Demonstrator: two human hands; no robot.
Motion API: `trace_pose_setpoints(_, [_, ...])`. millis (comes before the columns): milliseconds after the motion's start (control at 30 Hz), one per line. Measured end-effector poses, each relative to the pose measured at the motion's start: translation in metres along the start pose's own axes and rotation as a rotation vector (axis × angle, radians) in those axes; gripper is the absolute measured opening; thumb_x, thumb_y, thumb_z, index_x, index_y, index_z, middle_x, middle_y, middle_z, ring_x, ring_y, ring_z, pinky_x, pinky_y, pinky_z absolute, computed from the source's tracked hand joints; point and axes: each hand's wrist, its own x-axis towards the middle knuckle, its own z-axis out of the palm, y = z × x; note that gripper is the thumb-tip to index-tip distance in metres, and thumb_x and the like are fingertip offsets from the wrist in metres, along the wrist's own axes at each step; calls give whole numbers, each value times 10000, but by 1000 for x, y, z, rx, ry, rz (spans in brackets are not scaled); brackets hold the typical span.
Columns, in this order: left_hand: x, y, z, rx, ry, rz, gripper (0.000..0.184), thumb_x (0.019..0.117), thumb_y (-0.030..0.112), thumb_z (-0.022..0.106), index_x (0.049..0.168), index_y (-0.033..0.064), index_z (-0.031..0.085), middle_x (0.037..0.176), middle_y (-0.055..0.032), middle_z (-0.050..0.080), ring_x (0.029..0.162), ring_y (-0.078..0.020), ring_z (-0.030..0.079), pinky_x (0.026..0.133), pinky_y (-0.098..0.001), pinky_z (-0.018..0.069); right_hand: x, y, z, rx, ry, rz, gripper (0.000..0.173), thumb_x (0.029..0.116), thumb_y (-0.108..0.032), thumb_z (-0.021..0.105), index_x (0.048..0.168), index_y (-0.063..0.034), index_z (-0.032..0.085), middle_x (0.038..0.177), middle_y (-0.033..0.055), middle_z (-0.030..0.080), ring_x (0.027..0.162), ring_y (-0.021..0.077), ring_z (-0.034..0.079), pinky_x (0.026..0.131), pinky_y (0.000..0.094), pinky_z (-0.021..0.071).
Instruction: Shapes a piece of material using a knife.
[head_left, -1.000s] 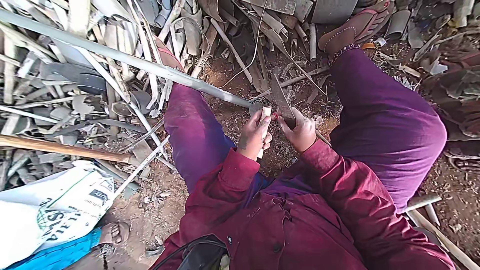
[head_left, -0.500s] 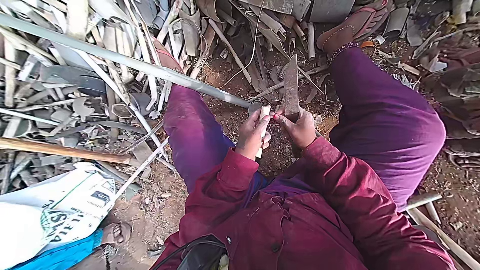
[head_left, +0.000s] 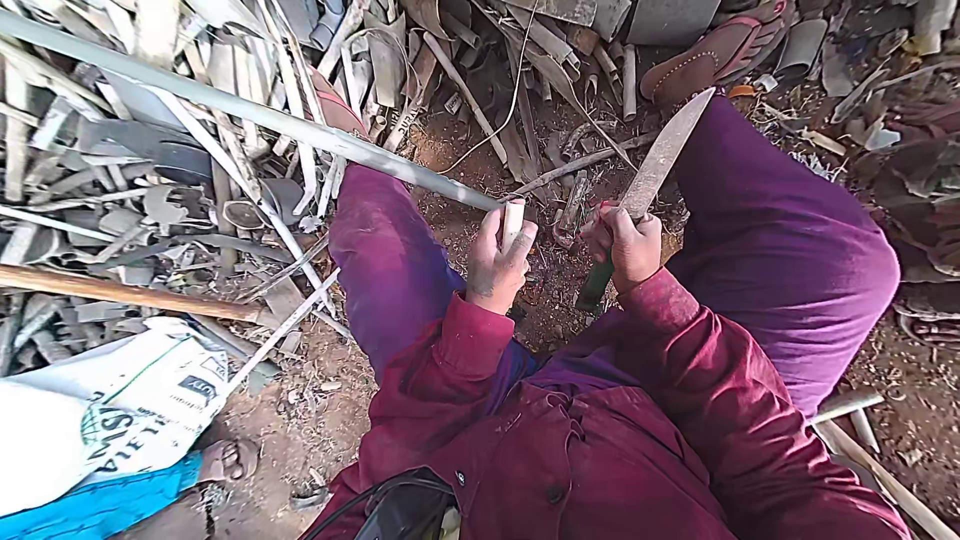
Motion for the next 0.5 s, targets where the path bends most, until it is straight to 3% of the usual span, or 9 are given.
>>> trace_pose_setpoints(133, [0, -3, 2, 17, -71, 11, 421, 1005, 41, 565, 1415, 10, 471, 936, -14, 698, 468, 24, 433, 405, -135, 355, -6, 0, 6, -1, -58, 82, 316, 994, -63, 491, 700, -162, 551, 497, -97, 512, 372, -6, 441, 365, 172, 396])
trace_pose_setpoints(300, [1, -8, 4, 68, -71, 35, 409, 1001, 100, 611, 1391, 20, 521, 948, -16, 617, 507, 9, 442, 441, -151, 398, -7, 10, 4, -91, -256, 107, 132, 911, -48, 702, 799, -105, 664, 565, -89, 599, 423, -11, 508, 412, 167, 453])
trace_pose_setpoints(500, [2, -10, 2, 108, -70, 84, 538, 909, 87, 739, 1394, 25, 513, 947, -5, 669, 577, 9, 519, 479, -147, 423, -10, 12, 5, -152, -298, 8, 99, 879, -33, 717, 832, -96, 657, 608, -106, 610, 458, -40, 515, 451, 149, 468])
